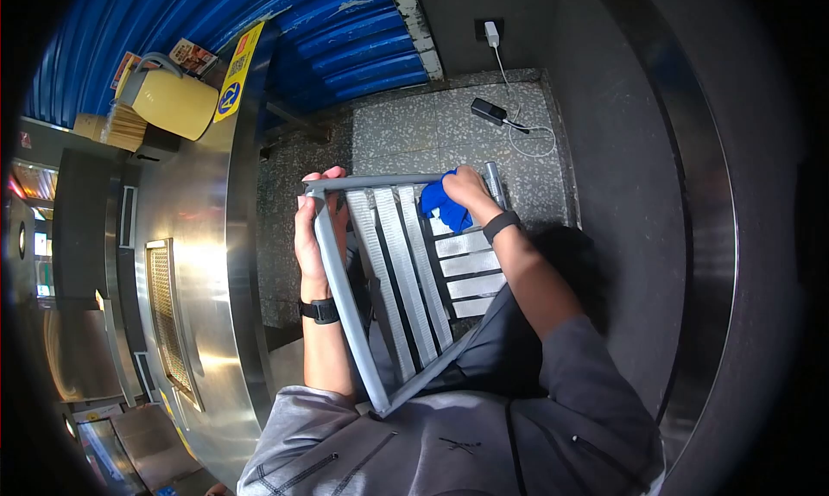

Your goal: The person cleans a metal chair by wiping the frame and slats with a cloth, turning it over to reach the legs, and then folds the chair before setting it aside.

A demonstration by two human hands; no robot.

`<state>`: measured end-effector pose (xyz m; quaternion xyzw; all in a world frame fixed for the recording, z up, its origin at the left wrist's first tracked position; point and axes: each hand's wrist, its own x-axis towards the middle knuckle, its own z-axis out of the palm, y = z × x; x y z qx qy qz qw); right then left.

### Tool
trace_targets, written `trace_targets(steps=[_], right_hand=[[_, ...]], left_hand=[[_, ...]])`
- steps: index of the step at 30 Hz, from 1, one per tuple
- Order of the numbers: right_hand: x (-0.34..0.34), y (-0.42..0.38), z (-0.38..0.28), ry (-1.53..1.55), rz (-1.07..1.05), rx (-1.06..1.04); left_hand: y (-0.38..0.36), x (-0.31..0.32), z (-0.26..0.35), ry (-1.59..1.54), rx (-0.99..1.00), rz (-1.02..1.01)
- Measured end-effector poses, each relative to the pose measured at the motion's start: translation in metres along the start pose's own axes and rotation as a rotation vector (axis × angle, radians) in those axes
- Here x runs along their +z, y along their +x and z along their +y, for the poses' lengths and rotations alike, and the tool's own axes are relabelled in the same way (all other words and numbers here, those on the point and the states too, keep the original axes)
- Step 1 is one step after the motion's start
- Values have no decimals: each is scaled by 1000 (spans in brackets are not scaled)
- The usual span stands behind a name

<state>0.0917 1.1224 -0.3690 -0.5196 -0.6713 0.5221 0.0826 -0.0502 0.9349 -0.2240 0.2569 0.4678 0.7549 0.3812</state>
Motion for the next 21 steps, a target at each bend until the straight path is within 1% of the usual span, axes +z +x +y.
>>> trace_targets(steps=[3,4,7,8,11,12,13,15,18,19,20,21], right_hand=[[-5,7,-2,-31,-2,-47],[-7,9,-4,-26,-51,-14],[-6,3,-8,-30,-85,-1],[-6,-1,-8,-38,-83,-60],[-37,-32,-30,461,-329,11],[-45,-28,-23,573,-323,-72],[-41,-16,-11,633,-121,-219],[-55,-1,12,666,173,-155],[-87,-3,30,758,270,-68],[-92,-5,36,771,290,-27],[-93,-5,47,713,279,-36],[-86,-3,60,587,270,-44]], left_hand=[[-4,3,5,39,1,-2],[-6,5,7,-2,-7,12],[-10,-1,6,11,7,-21],[-13,-1,7,3,-3,-3],[-11,0,8,-9,-2,-7],[-9,2,10,-43,-18,-6],[-6,3,13,-2,-38,2],[-6,13,19,11,-56,21],[-1,2,17,68,-78,13],[0,-2,14,146,-79,15],[1,-5,13,149,-99,28],[2,-5,13,149,-118,40]])
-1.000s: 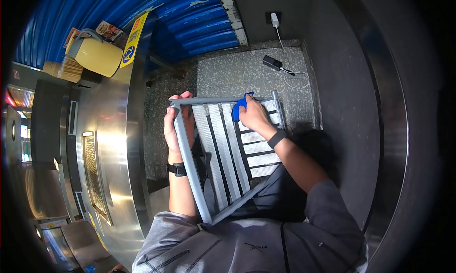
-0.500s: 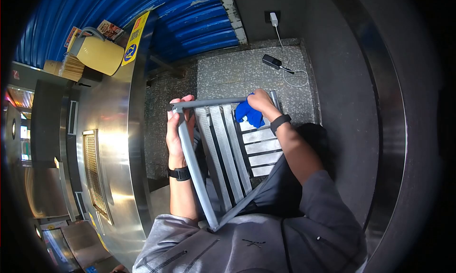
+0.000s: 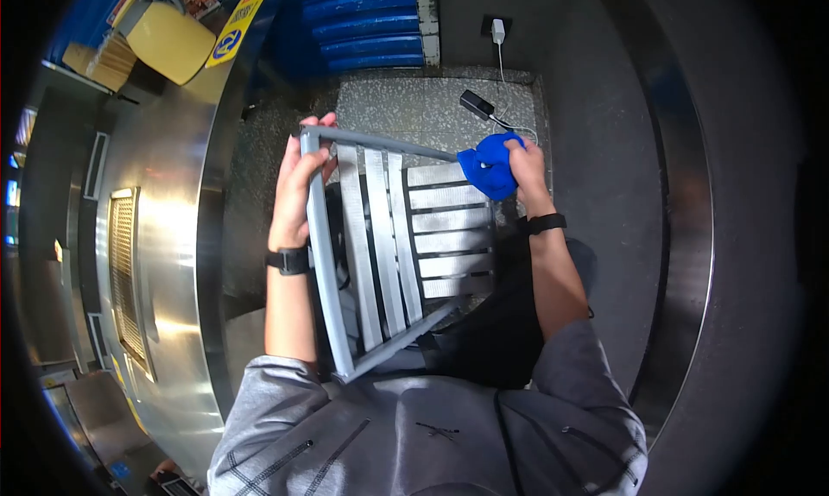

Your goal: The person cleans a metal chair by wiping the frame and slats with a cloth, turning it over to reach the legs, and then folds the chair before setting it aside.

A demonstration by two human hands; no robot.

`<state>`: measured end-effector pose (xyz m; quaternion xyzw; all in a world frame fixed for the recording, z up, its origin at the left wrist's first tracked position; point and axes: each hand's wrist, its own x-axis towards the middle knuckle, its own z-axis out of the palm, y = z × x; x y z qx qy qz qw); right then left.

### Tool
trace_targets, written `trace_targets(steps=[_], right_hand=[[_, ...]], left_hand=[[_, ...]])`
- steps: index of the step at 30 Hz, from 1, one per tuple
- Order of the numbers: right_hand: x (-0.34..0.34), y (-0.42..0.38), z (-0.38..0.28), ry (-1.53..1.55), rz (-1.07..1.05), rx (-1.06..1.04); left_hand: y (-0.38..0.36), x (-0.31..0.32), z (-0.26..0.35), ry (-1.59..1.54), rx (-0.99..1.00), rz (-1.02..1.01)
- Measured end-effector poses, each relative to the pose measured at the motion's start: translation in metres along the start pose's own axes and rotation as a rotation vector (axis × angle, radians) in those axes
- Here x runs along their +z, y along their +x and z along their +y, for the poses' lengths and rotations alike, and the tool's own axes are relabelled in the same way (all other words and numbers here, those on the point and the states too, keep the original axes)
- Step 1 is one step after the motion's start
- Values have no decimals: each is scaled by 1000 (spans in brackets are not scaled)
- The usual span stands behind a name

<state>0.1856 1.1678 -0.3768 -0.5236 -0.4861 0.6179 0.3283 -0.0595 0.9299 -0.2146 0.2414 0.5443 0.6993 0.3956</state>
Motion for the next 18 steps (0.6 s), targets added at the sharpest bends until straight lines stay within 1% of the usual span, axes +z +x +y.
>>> trace_targets(steps=[2,3,4,6,9,11,14,15,16,18], right_hand=[[-8,4,26,-270,-48,-55],[-9,-7,26,-334,-122,-108],[-9,-10,31,-457,-113,-186],[-10,-13,25,-647,-54,-194],[-4,-14,13,-718,-23,-189],[3,-17,6,-780,-11,-237],[13,-26,-3,-821,-8,-284],[17,-28,-4,-829,-14,-290],[20,-24,-1,-793,-21,-319],[25,-24,3,-665,-3,-473]], left_hand=[[4,-8,-4,40,-35,8],[4,-9,-3,66,-48,25],[3,-9,1,97,-61,38],[0,-15,5,205,-100,50],[-3,-26,15,334,-163,-33],[-10,-33,28,405,-232,-112],[-14,-48,36,490,-272,-46],[-16,-45,46,518,-213,-9],[-18,-44,55,480,-99,8],[-16,-45,75,355,75,81]])
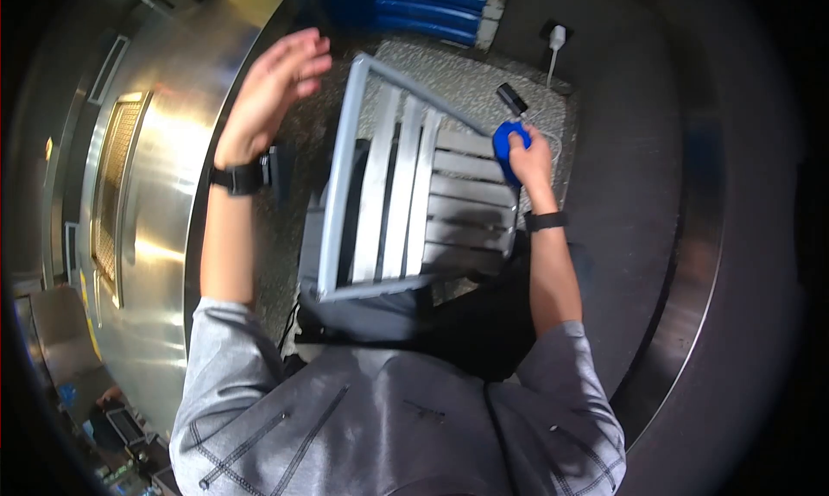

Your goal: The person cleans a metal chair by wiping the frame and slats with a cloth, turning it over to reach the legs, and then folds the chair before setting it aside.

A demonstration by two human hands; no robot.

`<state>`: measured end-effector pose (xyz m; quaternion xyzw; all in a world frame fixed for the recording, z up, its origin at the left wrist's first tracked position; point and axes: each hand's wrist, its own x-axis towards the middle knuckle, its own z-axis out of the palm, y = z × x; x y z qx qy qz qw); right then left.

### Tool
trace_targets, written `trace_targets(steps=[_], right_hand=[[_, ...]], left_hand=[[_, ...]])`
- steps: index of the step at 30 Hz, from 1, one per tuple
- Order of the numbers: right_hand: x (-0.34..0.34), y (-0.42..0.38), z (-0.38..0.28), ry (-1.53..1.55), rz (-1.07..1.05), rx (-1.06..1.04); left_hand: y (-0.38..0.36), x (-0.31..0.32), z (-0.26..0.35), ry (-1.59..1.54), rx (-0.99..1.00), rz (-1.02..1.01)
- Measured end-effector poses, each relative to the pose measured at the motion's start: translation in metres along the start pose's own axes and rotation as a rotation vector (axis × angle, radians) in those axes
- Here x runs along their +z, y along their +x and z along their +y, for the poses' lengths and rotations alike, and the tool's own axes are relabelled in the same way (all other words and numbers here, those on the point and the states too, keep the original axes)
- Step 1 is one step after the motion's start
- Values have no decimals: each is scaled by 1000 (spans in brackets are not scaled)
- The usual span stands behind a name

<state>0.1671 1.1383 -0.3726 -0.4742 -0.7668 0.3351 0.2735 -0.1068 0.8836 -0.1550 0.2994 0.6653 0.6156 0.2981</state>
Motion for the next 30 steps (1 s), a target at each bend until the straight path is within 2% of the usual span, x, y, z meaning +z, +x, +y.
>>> trace_targets(steps=[4,6,7,10,11,14,16,18,24,27,30], right_hand=[[4,-16,-16,253,23,-156],[-8,-27,-40,370,-76,-165],[-14,-36,-49,343,-81,-235],[-22,-78,-102,430,-197,-200],[-23,-101,-124,357,-226,-324],[-4,-161,-168,290,-356,-663],[17,-204,-182,430,-468,-712],[39,-234,-188,351,-413,-807],[46,-250,-157,82,-341,-757],[38,-243,-131,7,-445,-681],[23,-230,-103,-36,-624,-615]], left_hand=[[21,-30,-5,-291,261,142],[22,-18,-6,-269,363,174],[23,-13,-5,-202,285,116],[30,-16,-7,96,75,-113],[31,-19,-12,115,90,-115],[18,-19,6,-30,109,-46],[29,-23,1,-184,158,-42],[41,-16,0,-296,183,7],[59,13,-12,-182,217,100],[58,9,-12,-167,268,51],[63,-16,-14,-82,210,18]])
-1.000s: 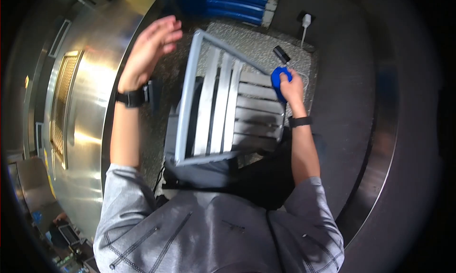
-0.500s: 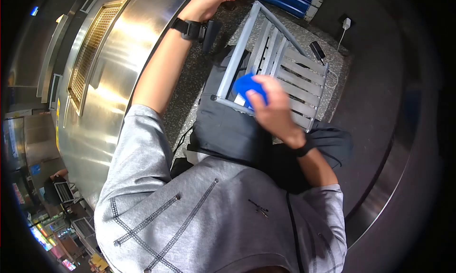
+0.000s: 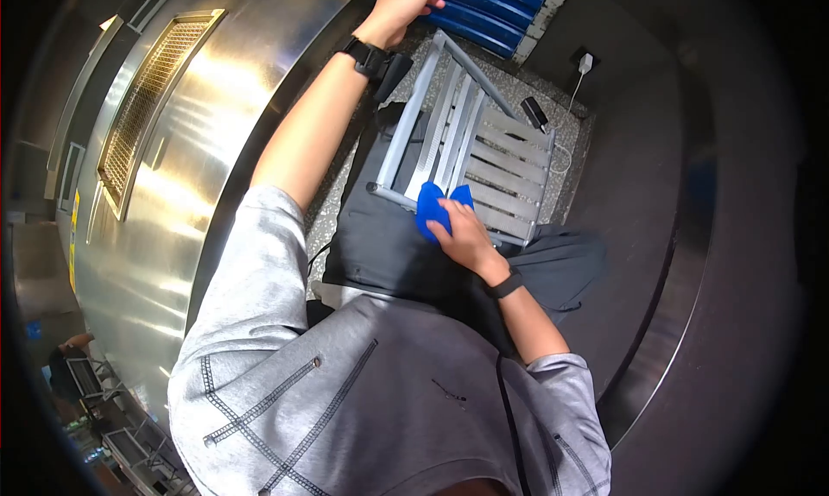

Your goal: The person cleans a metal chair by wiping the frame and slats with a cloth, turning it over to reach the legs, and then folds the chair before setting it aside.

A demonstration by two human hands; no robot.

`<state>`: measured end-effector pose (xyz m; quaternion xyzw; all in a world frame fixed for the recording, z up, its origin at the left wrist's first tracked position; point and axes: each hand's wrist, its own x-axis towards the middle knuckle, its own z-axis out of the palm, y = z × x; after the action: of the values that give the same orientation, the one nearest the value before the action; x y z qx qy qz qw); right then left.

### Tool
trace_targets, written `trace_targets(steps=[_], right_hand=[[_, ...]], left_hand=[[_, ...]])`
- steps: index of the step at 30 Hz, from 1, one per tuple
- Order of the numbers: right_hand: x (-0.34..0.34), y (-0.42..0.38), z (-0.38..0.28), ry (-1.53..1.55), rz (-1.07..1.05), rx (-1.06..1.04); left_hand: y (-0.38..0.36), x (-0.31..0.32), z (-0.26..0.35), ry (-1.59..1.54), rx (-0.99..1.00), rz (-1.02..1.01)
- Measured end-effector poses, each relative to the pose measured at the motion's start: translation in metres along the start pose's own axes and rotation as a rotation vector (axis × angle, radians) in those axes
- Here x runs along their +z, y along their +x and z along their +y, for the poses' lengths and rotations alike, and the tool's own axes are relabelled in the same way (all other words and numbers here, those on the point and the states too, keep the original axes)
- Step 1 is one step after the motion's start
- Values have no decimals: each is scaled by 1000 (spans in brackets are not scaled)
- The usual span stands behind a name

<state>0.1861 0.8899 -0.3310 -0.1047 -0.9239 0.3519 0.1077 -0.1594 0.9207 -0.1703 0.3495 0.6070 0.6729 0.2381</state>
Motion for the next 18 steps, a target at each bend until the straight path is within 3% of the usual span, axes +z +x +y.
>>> trace_targets(steps=[2,9,15,18], right_hand=[[-9,-5,8,15,-127,35],[-3,11,12,-202,-180,-92],[-12,0,10,-188,54,-215],[-28,-11,17,-162,125,-179]], left_hand=[[-1,-11,-4,-47,-18,51],[-14,-5,-6,-138,-139,83],[-16,-1,17,-38,-214,-79],[-14,2,15,0,-234,-128]])
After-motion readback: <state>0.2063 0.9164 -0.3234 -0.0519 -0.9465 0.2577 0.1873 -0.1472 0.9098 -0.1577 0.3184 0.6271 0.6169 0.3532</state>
